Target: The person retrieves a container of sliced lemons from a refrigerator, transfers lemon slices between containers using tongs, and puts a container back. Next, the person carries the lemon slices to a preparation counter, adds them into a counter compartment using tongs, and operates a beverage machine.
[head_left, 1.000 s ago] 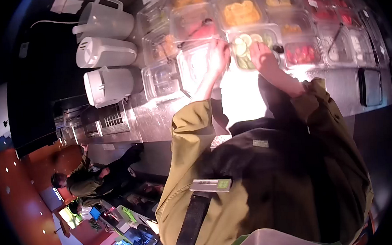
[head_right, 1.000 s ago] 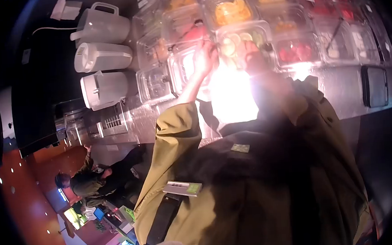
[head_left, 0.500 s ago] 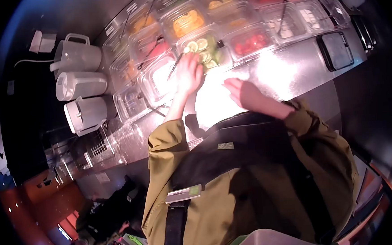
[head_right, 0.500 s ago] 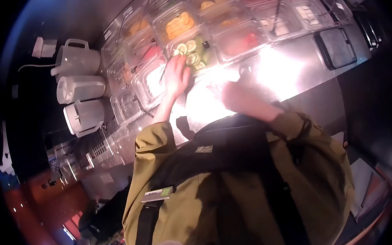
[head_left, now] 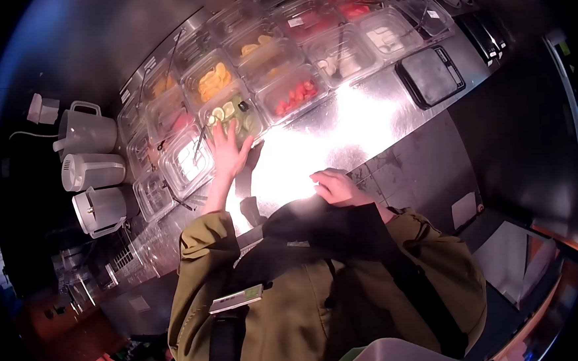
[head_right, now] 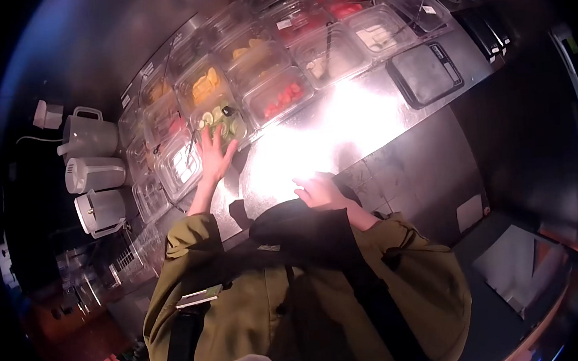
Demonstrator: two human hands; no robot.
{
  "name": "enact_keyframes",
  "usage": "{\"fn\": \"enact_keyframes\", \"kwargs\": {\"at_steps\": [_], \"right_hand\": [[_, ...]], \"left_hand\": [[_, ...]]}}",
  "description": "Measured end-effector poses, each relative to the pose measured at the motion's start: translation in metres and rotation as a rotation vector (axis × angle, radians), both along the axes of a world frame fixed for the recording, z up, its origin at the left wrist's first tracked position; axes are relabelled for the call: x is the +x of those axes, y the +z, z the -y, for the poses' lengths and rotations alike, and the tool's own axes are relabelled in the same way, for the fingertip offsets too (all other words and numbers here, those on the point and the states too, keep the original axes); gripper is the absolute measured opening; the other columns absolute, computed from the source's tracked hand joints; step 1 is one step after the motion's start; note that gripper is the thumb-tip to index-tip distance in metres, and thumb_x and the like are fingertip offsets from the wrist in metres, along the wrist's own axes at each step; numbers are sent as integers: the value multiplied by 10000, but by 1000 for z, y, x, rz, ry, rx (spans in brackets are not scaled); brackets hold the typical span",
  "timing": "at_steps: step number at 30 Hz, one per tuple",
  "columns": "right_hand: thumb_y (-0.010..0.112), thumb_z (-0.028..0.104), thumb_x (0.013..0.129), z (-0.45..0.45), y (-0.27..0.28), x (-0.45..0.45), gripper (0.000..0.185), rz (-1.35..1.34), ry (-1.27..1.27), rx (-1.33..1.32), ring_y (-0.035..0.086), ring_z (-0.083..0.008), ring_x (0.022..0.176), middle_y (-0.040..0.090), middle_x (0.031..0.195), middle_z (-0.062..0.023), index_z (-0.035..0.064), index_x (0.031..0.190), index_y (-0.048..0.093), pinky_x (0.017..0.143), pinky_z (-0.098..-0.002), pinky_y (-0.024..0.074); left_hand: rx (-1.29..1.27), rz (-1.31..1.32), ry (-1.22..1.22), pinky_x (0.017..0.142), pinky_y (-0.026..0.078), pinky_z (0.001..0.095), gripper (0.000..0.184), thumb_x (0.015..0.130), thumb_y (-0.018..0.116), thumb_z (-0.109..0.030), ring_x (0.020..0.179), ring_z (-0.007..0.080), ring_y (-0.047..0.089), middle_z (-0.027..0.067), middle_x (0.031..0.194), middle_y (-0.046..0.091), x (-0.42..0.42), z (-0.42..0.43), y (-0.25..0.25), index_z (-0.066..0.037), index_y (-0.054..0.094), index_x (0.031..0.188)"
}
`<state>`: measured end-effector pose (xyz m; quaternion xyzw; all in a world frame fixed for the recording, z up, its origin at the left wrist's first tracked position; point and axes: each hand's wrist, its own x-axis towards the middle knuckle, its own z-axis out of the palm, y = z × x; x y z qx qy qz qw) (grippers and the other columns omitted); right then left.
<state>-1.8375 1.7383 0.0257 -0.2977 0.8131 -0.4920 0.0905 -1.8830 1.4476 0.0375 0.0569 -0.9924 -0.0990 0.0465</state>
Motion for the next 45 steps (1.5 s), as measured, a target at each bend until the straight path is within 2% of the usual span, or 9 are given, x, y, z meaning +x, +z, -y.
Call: {"fn": "enact_keyframes", "kwargs": {"at_steps": [5,7,10,15,20,27,31,37,45], "right_hand": [[534,213,771,-22,-16,-4,244,257,200,60,551,-311,791,592,855,-144,40,937,581,709,-382,434],[521,125,769,-15,-7,-8,86,463,399,147,561,-287,789,583,837,-123,64,805,570,692,-353,443],[539,169,787,4,-8,5,173,255,482,24,574,-279,807,596,850,-126,49,907,571,702,-355,450],[507,235,808,23,1,18,289,359,819,175,556,-297,877,578,932,-152,40,1019,536,744,-358,442],[466,288,820,44,3,29,285,274,1029,242,540,-300,894,568,919,-130,63,974,551,751,-390,432],[471,299,806,64,-18,73,287,192,1124,318,534,-323,896,577,923,-140,55,933,556,751,-410,435],[490,269,782,76,-9,105,269,192,1192,352,550,-332,856,589,874,-149,39,898,566,730,-420,442],[497,306,767,79,14,170,283,91,1188,511,553,-316,867,590,914,-124,67,890,585,731,-405,447],[453,357,801,97,2,241,364,136,1287,645,523,-281,969,566,1013,-126,101,1044,543,813,-380,422]], "left_hand": [[318,-406,-42,948,290,394,414,797,517,-160,1137,349,380,200,1204,418,48,-47,26,-8,424,1171],[452,-405,2,891,351,385,386,747,545,-81,1061,353,454,205,1108,489,98,-78,27,18,460,1110],[561,-108,53,755,435,328,240,739,559,-61,863,314,563,169,914,577,166,-103,48,8,557,969],[615,499,335,754,437,391,348,760,509,-113,895,369,535,203,936,557,240,-118,22,-48,508,1102],[379,562,-60,798,415,437,605,746,487,-257,979,372,496,159,1147,444,242,-128,41,-141,278,1301],[671,714,138,802,404,452,664,752,487,-257,984,403,472,199,1177,406,280,-134,68,-106,188,1325],[476,874,168,799,413,435,602,772,443,-255,962,365,495,176,1129,437,325,-137,39,-57,226,1297],[-16,530,69,784,411,378,524,762,418,-242,845,258,523,117,974,484,411,-149,0,-65,323,1245],[-220,398,202,792,398,339,404,773,406,-179,855,215,498,73,1001,486,481,-162,-25,-105,382,1170]]}}
